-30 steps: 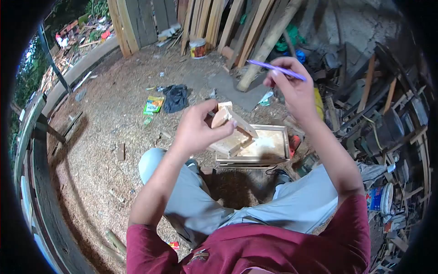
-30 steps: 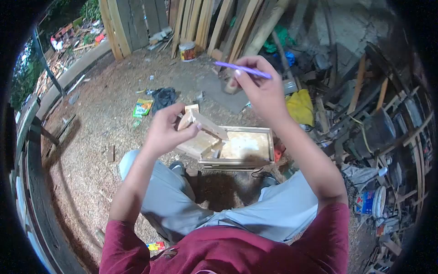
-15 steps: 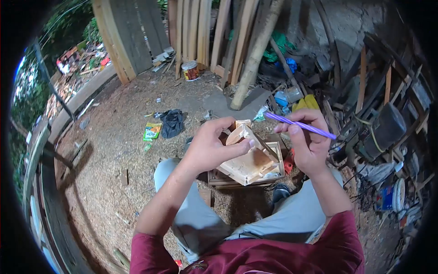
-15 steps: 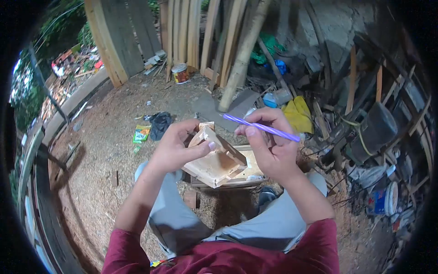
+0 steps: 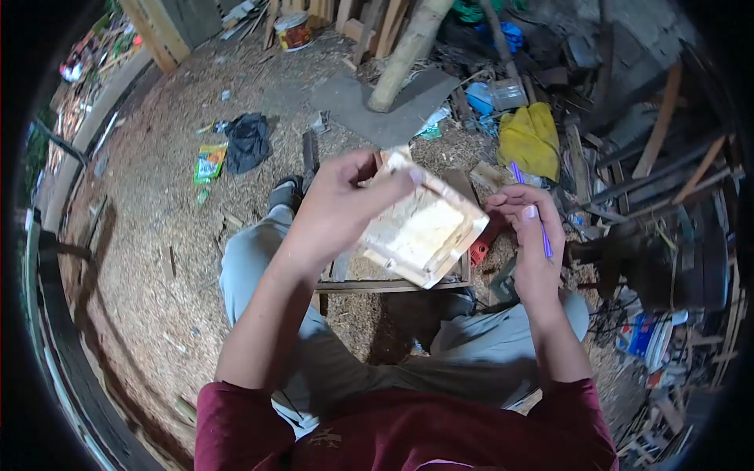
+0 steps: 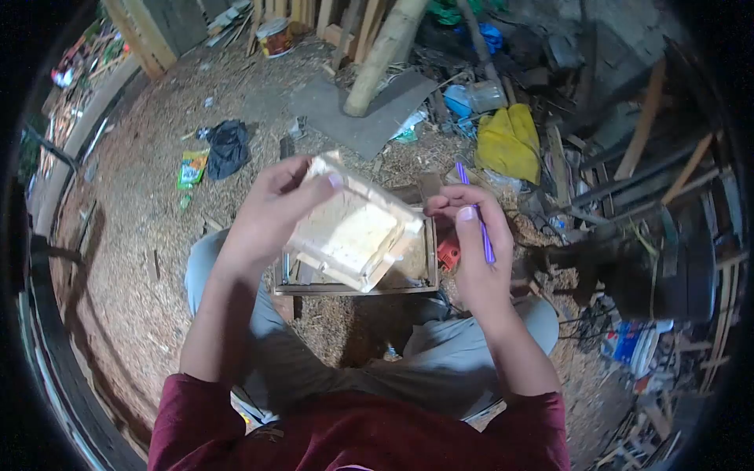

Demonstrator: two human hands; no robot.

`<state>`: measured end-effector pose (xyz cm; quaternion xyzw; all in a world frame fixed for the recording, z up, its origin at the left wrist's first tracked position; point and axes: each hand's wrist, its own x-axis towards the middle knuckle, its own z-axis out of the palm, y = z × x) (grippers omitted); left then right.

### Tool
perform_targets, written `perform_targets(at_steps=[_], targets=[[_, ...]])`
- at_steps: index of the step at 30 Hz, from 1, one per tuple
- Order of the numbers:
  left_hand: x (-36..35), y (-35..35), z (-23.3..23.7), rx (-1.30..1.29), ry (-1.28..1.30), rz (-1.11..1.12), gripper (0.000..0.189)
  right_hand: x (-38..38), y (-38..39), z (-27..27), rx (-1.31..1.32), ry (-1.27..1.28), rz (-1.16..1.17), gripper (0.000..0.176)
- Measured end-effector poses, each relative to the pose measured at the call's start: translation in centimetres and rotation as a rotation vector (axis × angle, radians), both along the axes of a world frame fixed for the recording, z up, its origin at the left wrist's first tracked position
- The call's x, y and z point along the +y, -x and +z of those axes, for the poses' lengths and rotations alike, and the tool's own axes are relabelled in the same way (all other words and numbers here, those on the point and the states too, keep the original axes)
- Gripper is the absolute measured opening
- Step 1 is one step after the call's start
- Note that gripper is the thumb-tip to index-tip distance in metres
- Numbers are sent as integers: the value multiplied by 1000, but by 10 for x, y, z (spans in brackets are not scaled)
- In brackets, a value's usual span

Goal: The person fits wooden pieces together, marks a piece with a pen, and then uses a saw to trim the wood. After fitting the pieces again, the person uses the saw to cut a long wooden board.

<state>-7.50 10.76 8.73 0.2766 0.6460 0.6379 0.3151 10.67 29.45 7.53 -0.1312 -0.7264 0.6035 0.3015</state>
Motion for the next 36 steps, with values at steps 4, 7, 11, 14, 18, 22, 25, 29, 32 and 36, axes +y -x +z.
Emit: perform_targets(at_steps=[4,7,11,14,18,22,25,29,32,36], targets=[[13,16,-1,-472,-187,130,48,17,4,-17,-74,306,-59,36],[22,28,-10,-680,-405,125,50,13,7,-9,-51,331,50,29],[33,27,-20,-753,-490,136,49,2,8,-2,-87,102,36,27],[38,17,-17,-780,-504,118,47,-5,6,-1,-33,-42,53,42],[42,13,-20,-773,-450,96,57,-12,5,7,64,-298,4,55],[44,4,-17,-814,-454,52,54,-12,8,5,95,-414,-58,60],[44,0,-16,-846,-468,6,49,-12,9,1,90,-439,-43,64],[43,-1,-17,-850,-458,0,50,-14,9,2,53,-466,-13,68],[42,3,-21,-843,-452,-3,55,-17,10,4,49,-428,-7,68],[40,3,-20,-820,-444,-8,57,-18,11,3,99,-433,15,69]])
